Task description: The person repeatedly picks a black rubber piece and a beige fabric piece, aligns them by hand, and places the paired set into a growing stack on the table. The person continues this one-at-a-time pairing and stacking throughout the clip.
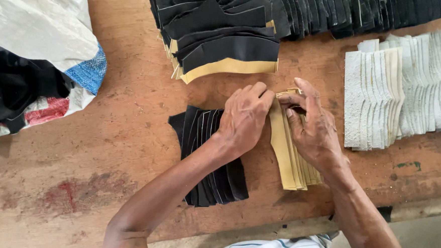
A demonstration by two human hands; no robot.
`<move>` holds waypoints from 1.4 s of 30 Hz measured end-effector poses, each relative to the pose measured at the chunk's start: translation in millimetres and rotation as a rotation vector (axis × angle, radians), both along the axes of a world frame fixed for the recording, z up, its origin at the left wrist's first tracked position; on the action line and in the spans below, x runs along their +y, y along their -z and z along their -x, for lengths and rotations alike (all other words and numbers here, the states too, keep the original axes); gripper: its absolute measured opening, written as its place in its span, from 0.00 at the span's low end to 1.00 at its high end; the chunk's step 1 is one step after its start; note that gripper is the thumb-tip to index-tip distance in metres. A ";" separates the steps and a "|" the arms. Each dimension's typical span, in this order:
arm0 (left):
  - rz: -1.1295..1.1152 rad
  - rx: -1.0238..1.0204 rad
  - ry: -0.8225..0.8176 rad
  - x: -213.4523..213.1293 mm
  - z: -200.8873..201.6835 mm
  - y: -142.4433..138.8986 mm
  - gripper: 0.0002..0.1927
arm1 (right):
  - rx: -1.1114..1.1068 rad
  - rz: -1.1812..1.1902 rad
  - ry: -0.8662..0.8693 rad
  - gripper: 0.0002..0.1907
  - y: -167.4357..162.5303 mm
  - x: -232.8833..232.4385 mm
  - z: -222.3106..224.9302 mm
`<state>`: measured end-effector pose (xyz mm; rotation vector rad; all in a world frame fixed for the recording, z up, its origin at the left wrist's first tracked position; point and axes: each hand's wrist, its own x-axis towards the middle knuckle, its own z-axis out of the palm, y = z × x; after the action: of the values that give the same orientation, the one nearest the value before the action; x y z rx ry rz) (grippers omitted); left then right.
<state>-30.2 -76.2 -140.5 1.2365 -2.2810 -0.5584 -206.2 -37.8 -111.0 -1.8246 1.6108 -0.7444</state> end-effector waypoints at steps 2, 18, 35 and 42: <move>0.060 -0.055 0.038 -2.2 0.1 1.9 0.05 | 0.008 0.007 -0.006 0.30 0.6 1.1 -0.1; -0.252 0.645 0.384 49.5 -61.4 -126.9 0.10 | 0.159 0.058 -0.191 0.27 7.9 9.1 9.0; -0.238 0.360 -0.143 23.2 -46.9 -56.4 0.18 | -0.704 -0.565 -0.114 0.15 7.3 13.8 13.7; 0.064 0.062 0.006 51.1 -73.5 -50.9 0.12 | -0.718 -0.602 0.052 0.14 15.2 12.2 6.6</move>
<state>43.3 -25.1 -89.6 1.1659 -2.2341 -0.5147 -212.8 -25.6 -126.2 -0.9356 1.2115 -0.7192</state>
